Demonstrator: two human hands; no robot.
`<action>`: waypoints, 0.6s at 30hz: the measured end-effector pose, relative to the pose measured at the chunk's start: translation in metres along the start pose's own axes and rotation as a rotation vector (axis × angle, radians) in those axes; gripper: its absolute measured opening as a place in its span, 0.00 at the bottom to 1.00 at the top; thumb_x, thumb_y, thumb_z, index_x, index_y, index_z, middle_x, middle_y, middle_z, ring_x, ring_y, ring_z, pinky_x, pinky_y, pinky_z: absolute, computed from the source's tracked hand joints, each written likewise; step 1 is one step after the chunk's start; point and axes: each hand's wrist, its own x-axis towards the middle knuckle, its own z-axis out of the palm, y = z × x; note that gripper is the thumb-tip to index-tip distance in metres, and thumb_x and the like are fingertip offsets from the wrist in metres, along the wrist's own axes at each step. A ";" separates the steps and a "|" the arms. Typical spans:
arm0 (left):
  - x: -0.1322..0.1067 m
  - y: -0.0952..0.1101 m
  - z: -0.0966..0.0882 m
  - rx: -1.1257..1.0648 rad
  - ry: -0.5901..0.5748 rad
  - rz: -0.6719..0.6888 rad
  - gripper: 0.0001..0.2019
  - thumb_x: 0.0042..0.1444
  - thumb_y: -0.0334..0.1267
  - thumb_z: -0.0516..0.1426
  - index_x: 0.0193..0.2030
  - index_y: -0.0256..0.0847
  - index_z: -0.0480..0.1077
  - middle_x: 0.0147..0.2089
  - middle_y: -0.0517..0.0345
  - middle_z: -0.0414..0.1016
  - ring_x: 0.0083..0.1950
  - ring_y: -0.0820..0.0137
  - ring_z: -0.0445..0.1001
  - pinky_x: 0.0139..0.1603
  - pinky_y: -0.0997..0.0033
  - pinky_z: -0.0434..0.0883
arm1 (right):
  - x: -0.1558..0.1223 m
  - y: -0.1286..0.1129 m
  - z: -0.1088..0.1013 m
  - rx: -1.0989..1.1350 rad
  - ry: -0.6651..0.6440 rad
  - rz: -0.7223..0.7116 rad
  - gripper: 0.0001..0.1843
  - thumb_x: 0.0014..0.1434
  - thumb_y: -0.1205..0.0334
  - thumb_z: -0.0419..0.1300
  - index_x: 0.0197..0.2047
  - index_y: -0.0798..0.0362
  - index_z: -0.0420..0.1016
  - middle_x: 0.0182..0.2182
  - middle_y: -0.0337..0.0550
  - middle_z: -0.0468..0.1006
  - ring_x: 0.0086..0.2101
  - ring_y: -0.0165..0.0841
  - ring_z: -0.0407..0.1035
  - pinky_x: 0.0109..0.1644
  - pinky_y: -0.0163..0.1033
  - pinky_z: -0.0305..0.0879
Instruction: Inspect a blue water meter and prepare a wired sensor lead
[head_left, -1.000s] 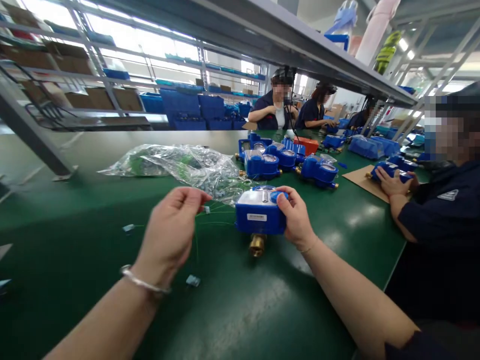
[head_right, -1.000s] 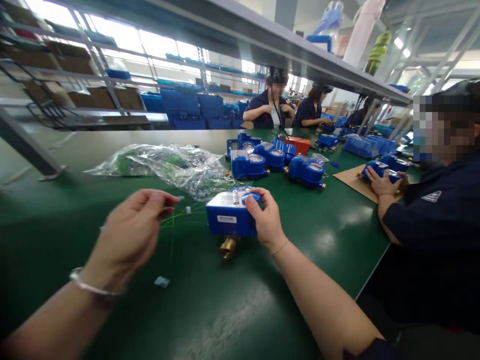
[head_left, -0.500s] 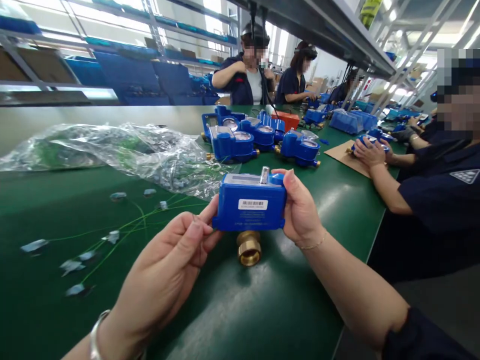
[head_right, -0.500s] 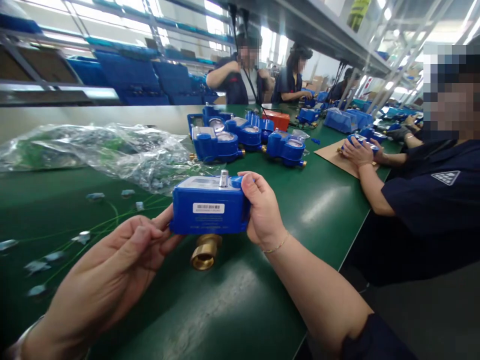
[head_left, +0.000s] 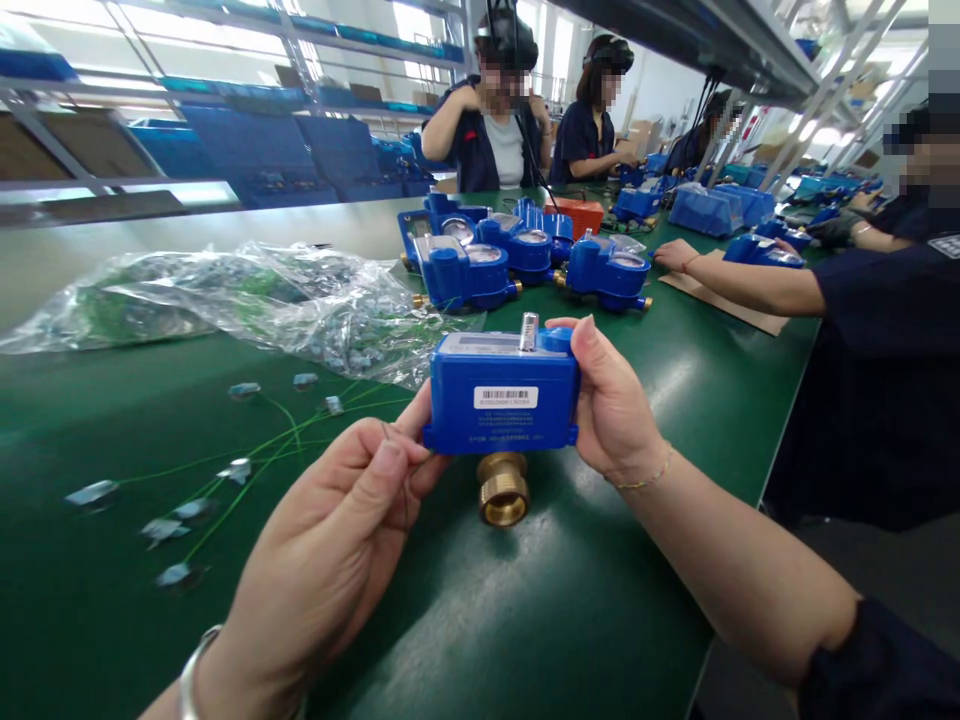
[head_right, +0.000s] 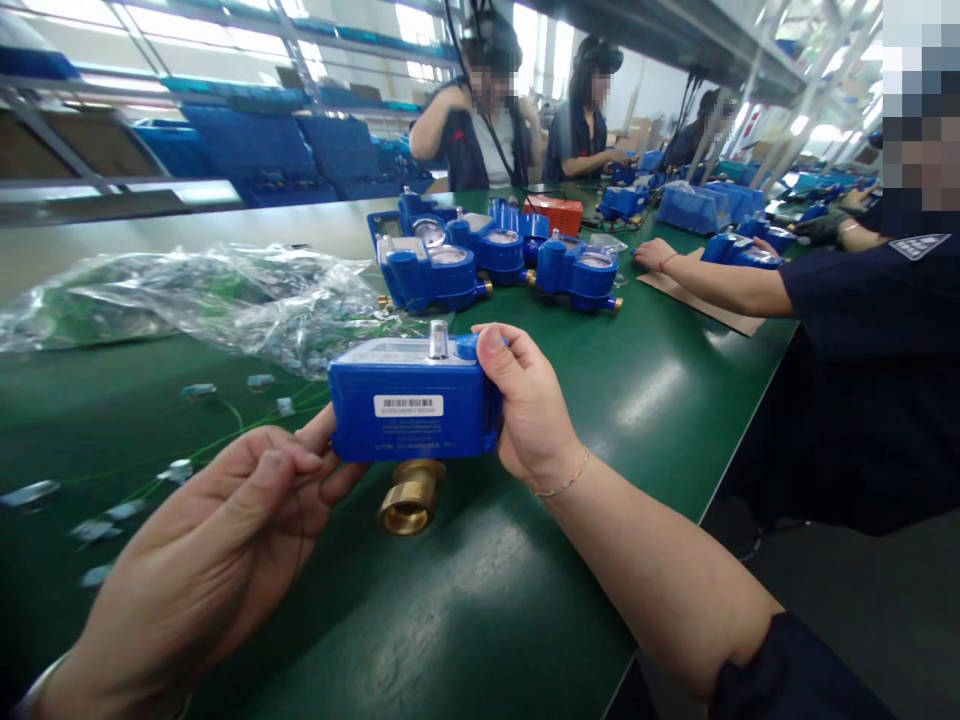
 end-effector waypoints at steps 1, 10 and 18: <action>-0.001 0.000 0.000 0.002 0.001 -0.005 0.08 0.63 0.33 0.49 0.32 0.37 0.64 0.63 0.54 0.60 0.59 0.65 0.63 0.60 0.67 0.64 | 0.000 0.000 0.000 0.001 -0.001 0.002 0.20 0.49 0.45 0.63 0.38 0.49 0.69 0.32 0.37 0.73 0.31 0.30 0.68 0.36 0.39 0.68; -0.002 -0.001 -0.003 0.071 0.027 -0.028 0.09 0.62 0.35 0.50 0.31 0.37 0.64 0.61 0.56 0.62 0.53 0.68 0.66 0.52 0.74 0.68 | -0.001 0.000 0.001 -0.009 0.002 0.008 0.21 0.48 0.44 0.64 0.39 0.49 0.69 0.33 0.37 0.73 0.29 0.30 0.67 0.36 0.39 0.68; -0.003 -0.001 -0.004 0.084 0.032 -0.032 0.09 0.60 0.37 0.52 0.29 0.38 0.66 0.55 0.55 0.66 0.50 0.69 0.65 0.48 0.76 0.70 | -0.003 0.000 0.000 0.011 -0.009 0.001 0.19 0.49 0.46 0.63 0.38 0.50 0.69 0.33 0.37 0.72 0.29 0.30 0.67 0.35 0.39 0.68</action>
